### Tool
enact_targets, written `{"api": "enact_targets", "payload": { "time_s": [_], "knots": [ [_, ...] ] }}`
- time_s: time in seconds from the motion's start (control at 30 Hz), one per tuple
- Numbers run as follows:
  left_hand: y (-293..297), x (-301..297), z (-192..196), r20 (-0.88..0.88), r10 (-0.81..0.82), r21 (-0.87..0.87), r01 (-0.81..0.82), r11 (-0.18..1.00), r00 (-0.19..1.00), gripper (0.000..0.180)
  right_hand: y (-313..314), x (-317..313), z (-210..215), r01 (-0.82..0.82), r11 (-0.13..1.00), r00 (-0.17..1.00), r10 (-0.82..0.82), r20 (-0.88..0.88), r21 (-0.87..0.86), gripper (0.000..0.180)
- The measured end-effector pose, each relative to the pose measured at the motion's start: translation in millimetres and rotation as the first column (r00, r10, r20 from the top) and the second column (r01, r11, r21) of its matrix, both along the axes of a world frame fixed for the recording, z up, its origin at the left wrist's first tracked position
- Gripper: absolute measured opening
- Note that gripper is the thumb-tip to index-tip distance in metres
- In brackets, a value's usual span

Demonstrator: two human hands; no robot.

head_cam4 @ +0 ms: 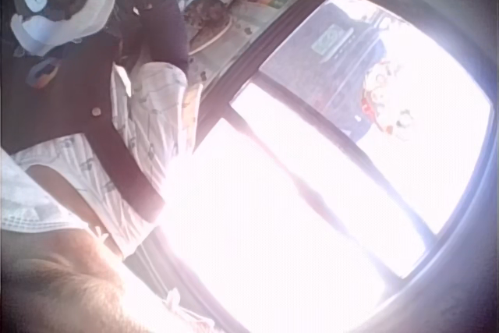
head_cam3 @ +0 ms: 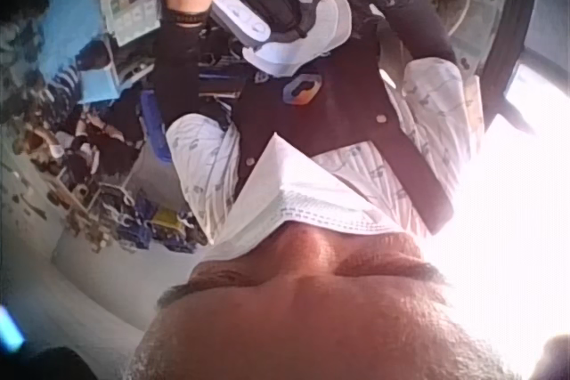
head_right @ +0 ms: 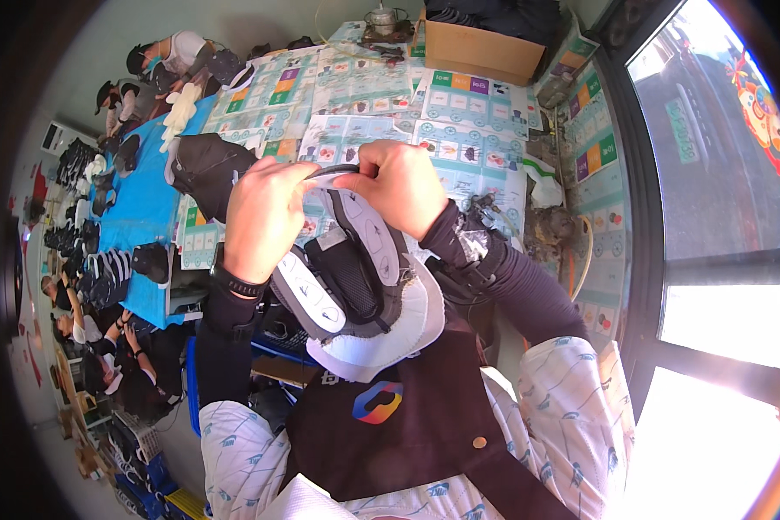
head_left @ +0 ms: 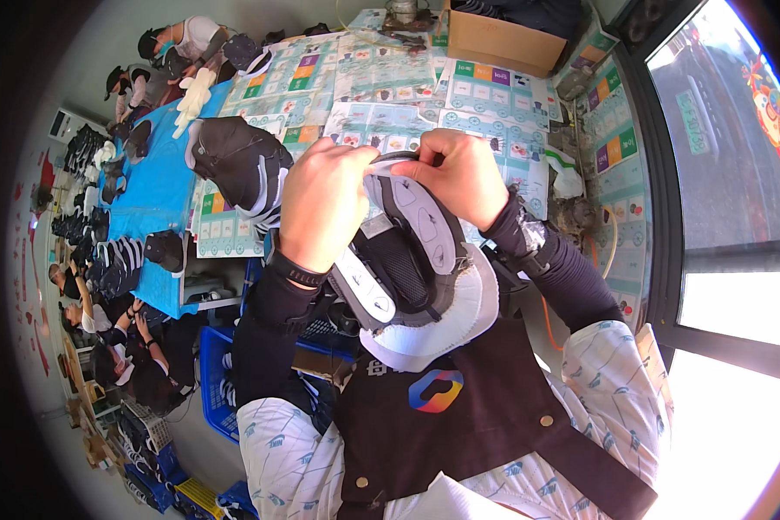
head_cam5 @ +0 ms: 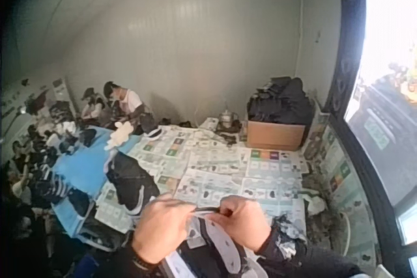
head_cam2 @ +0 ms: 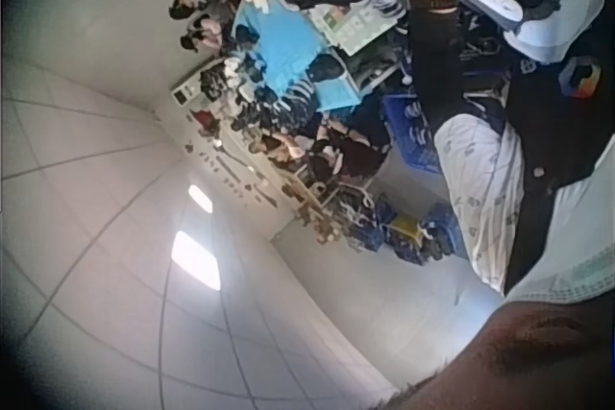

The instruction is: The recorder uses a pneumatic air gun to clean dust or debris from black and white shoes at a factory workstation.

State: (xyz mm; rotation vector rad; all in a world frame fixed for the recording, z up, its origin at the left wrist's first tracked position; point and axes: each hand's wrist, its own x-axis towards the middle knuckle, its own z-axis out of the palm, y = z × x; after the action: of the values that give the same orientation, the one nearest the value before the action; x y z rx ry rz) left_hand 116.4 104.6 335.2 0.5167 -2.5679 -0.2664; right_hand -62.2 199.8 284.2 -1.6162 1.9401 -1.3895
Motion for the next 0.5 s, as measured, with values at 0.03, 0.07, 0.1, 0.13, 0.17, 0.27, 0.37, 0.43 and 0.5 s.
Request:
{"api": "enact_targets", "payload": {
  "time_s": [0.03, 0.07, 0.1, 0.13, 0.17, 0.27, 0.37, 0.43, 0.5],
  "knots": [
    [1.1, 1.3, 2.1, 0.001, 0.011, -0.029, -0.011, 1.0, 1.0, 0.023, 0.1, 2.9, -2.1, 0.002, 0.998, 0.998, -0.006, -0.058, -0.065, 0.035],
    [1.5, 2.0, 4.8, 0.002, 0.022, -0.057, -0.021, 0.998, 1.0, 0.021, 0.1, 4.0, -1.6, 0.002, 0.998, 0.998, -0.006, -0.058, -0.066, 0.035],
    [1.7, 1.3, 9.0, 0.001, 0.022, -0.058, -0.022, 0.998, 1.0, 0.021, -0.2, 4.8, -0.7, 0.006, 0.994, 0.997, -0.014, -0.072, -0.108, 0.035],
    [2.4, 1.3, 14.7, -0.014, 0.025, -0.073, -0.026, 0.997, 1.0, 0.021, -0.1, 7.2, 0.5, 0.009, 0.989, 0.996, -0.022, -0.084, -0.148, 0.034],
    [2.7, 1.6, 19.2, -0.03, 0.028, -0.087, -0.03, 0.996, 0.999, 0.021, 0.8, 8.6, 3.2, -0.002, 0.985, 0.989, -0.024, -0.145, -0.174, 0.027],
    [-1.8, 0.6, 25.9, -0.027, 0.021, -0.108, -0.024, 0.994, 0.999, 0.023, 6.8, 13.6, 2.5, -0.018, 0.966, 0.987, -0.023, -0.157, -0.256, 0.018],
    [-2.2, 3.1, 31.8, -0.008, 0.007, -0.138, -0.008, 0.99, 1.0, 0.026, 8.4, 2.3, 3.8, -0.09, 0.97, 0.994, 0.074, -0.078, -0.224, 0.011],
    [0.0, 3.5, 33.1, 0.005, 0.014, -0.154, -0.013, 0.988, 1.0, 0.024, 7.3, -7.2, 3.3, -0.16, 0.982, 0.985, 0.165, 0.048, -0.096, 0.009],
    [2.8, 3.9, 29.7, 0.018, 0.011, -0.167, -0.008, 0.986, 1.0, 0.022, 7.7, -7.8, 5.2, -0.176, 0.984, 0.982, 0.178, 0.063, -0.025, 0.01]
  ]
}}
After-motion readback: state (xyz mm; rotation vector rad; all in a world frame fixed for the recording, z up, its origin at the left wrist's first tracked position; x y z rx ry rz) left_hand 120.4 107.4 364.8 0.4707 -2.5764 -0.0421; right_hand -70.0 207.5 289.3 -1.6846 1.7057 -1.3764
